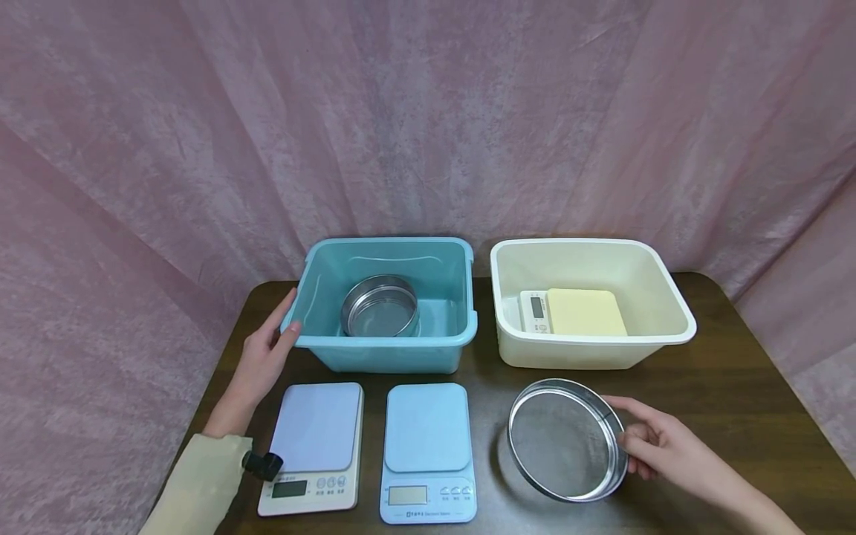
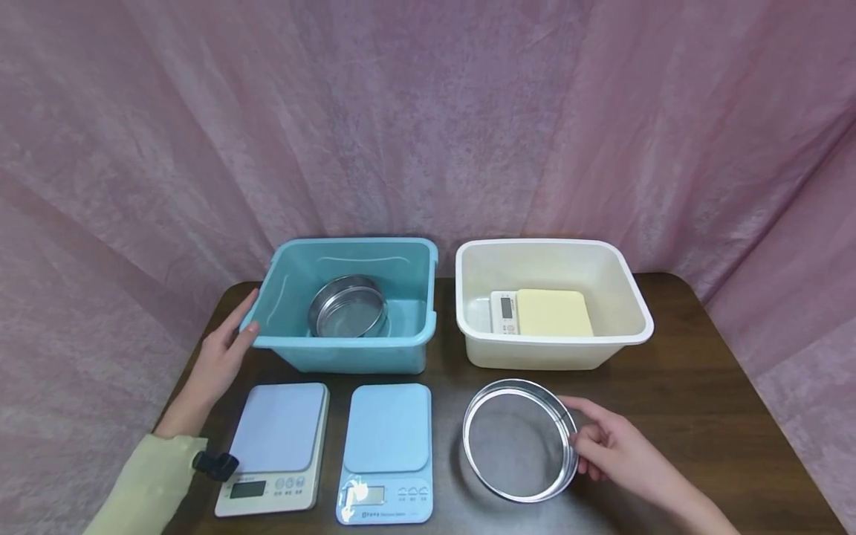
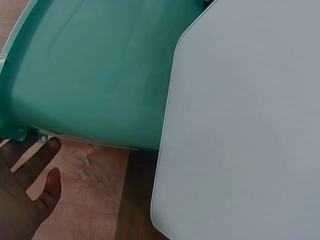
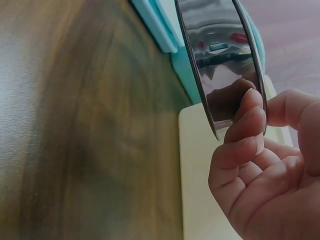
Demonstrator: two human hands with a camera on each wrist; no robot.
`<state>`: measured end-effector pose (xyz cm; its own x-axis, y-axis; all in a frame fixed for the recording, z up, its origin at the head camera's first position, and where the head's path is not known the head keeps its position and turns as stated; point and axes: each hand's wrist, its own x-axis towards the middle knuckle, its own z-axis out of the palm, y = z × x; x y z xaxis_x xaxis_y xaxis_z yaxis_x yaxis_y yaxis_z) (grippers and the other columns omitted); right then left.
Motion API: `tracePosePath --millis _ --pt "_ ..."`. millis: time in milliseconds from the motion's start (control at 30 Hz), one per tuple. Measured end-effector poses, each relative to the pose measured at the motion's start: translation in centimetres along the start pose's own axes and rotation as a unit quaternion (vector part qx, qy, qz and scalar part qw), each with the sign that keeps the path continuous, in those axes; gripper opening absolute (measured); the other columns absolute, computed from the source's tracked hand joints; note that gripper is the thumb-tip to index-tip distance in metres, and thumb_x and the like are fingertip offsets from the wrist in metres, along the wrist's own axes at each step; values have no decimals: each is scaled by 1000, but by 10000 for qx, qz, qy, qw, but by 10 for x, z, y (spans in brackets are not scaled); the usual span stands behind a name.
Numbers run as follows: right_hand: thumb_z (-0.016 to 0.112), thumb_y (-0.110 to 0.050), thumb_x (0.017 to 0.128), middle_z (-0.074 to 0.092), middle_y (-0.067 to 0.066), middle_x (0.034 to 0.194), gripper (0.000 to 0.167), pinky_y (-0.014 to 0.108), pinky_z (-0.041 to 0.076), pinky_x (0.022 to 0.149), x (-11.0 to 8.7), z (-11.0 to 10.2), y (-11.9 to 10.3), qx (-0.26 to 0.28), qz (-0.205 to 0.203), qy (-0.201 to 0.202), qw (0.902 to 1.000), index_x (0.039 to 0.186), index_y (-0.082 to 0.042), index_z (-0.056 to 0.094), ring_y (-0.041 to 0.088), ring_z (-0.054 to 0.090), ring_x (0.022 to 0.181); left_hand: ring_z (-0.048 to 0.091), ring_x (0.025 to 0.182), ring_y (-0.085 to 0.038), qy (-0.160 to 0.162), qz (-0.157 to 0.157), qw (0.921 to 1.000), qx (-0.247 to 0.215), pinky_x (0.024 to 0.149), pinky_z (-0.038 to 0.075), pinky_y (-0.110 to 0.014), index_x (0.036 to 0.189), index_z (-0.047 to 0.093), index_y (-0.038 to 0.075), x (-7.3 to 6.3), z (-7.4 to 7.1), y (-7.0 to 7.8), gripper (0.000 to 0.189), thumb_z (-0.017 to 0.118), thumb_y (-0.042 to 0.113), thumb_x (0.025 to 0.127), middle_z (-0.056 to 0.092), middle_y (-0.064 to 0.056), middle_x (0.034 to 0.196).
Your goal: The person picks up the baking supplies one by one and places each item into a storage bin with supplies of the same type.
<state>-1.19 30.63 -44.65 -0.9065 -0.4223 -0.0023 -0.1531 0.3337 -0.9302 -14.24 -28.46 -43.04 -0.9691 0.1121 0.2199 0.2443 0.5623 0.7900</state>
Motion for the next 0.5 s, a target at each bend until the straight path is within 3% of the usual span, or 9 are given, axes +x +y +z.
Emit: tracePosePath --millis 500 --pt "55 16 95 63 2 67 68 30 48 45 1 -12 -28 -258 -135 271 9992 145 -30 54 15 57 52 51 137 -38 13 -50 9999 89 104 45 -63 166 28 28 0 0 1 59 50 28 112 43 -16 162"
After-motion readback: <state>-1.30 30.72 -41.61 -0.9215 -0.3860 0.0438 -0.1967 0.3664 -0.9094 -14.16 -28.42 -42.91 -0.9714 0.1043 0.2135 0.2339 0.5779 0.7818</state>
